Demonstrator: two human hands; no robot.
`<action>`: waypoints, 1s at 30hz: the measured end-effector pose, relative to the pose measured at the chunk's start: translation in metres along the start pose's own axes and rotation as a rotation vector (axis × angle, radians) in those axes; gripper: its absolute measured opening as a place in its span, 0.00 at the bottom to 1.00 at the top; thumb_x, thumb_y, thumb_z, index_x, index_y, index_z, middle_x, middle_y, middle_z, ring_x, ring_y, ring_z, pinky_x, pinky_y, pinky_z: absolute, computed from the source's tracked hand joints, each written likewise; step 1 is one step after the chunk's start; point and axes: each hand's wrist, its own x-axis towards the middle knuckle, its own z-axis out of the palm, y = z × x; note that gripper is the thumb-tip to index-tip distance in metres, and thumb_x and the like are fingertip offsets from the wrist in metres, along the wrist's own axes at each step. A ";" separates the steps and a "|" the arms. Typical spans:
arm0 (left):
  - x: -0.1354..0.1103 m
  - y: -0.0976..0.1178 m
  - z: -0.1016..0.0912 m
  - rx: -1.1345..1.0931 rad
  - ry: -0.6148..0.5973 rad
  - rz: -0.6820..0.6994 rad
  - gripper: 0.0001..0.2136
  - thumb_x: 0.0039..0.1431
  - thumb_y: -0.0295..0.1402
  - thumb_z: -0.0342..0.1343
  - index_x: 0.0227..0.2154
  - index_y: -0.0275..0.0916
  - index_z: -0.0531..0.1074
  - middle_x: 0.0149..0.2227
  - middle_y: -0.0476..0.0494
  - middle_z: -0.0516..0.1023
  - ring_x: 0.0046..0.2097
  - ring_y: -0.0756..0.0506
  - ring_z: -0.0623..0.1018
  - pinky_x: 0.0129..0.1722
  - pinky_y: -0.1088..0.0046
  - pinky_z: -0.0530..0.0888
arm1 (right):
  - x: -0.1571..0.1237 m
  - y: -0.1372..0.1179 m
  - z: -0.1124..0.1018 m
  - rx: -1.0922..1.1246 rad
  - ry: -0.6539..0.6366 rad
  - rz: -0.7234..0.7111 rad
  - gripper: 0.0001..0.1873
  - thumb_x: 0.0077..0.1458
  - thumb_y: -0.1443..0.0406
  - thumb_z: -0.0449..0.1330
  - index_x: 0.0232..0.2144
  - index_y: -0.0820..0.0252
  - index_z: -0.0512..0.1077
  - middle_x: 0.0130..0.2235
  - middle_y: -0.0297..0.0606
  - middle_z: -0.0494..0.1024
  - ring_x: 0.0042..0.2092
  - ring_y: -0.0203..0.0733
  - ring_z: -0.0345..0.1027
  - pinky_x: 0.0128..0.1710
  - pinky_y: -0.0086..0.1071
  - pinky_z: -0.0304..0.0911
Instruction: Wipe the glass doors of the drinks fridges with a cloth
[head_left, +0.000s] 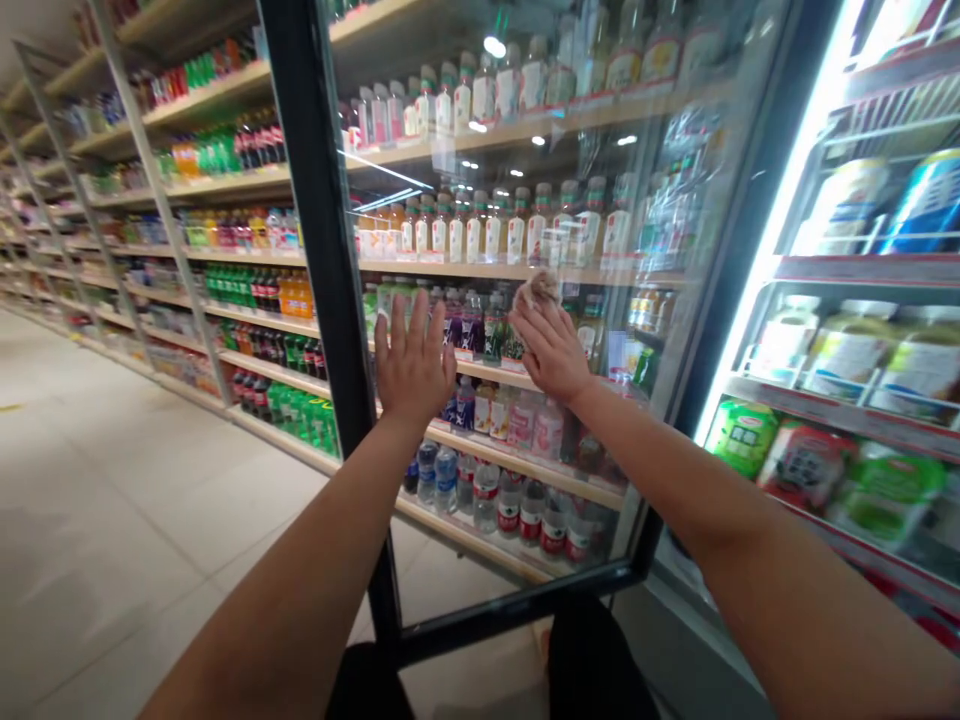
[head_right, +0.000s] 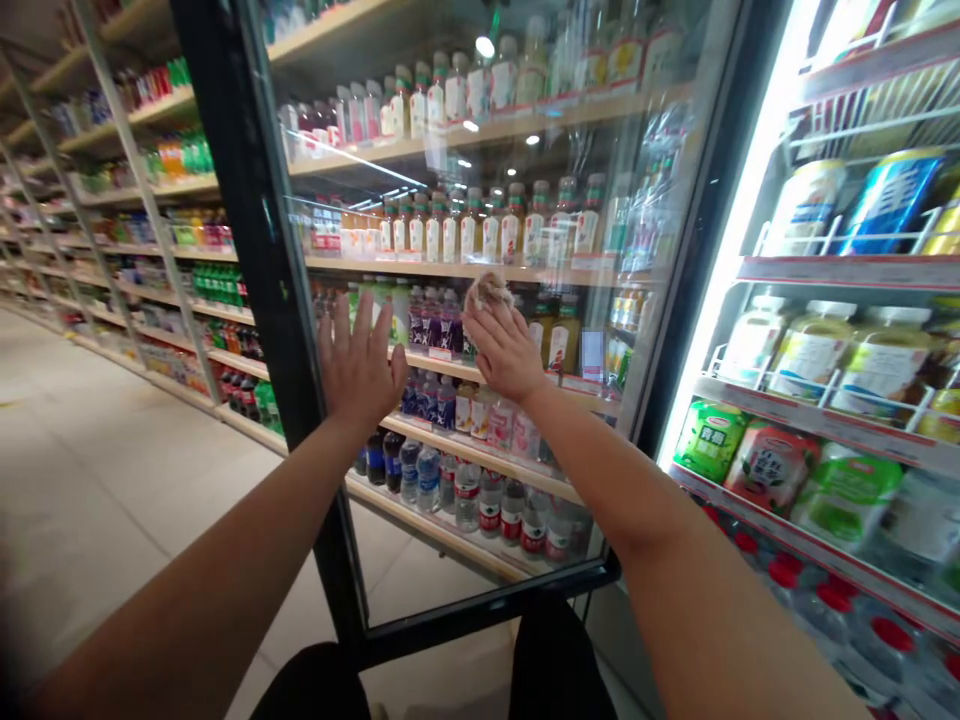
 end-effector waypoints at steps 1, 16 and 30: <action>0.000 0.000 0.000 -0.003 0.001 -0.001 0.29 0.69 0.32 0.51 0.71 0.39 0.58 0.73 0.37 0.54 0.75 0.37 0.45 0.75 0.46 0.44 | -0.006 0.000 0.001 -0.008 0.011 -0.009 0.30 0.64 0.67 0.52 0.67 0.60 0.66 0.69 0.43 0.65 0.72 0.52 0.53 0.72 0.52 0.50; 0.000 -0.010 0.012 -0.003 0.008 0.000 0.29 0.69 0.34 0.50 0.72 0.39 0.57 0.73 0.38 0.52 0.76 0.37 0.43 0.74 0.47 0.44 | -0.020 -0.033 0.012 0.116 -0.180 -0.189 0.28 0.65 0.66 0.54 0.66 0.57 0.68 0.65 0.43 0.71 0.70 0.50 0.58 0.72 0.49 0.51; 0.001 -0.020 0.022 0.031 -0.003 0.007 0.30 0.68 0.34 0.51 0.71 0.40 0.57 0.74 0.39 0.53 0.76 0.38 0.42 0.75 0.48 0.43 | -0.043 -0.012 0.009 0.121 -0.219 -0.218 0.26 0.65 0.67 0.53 0.64 0.55 0.70 0.63 0.40 0.74 0.66 0.48 0.65 0.70 0.48 0.57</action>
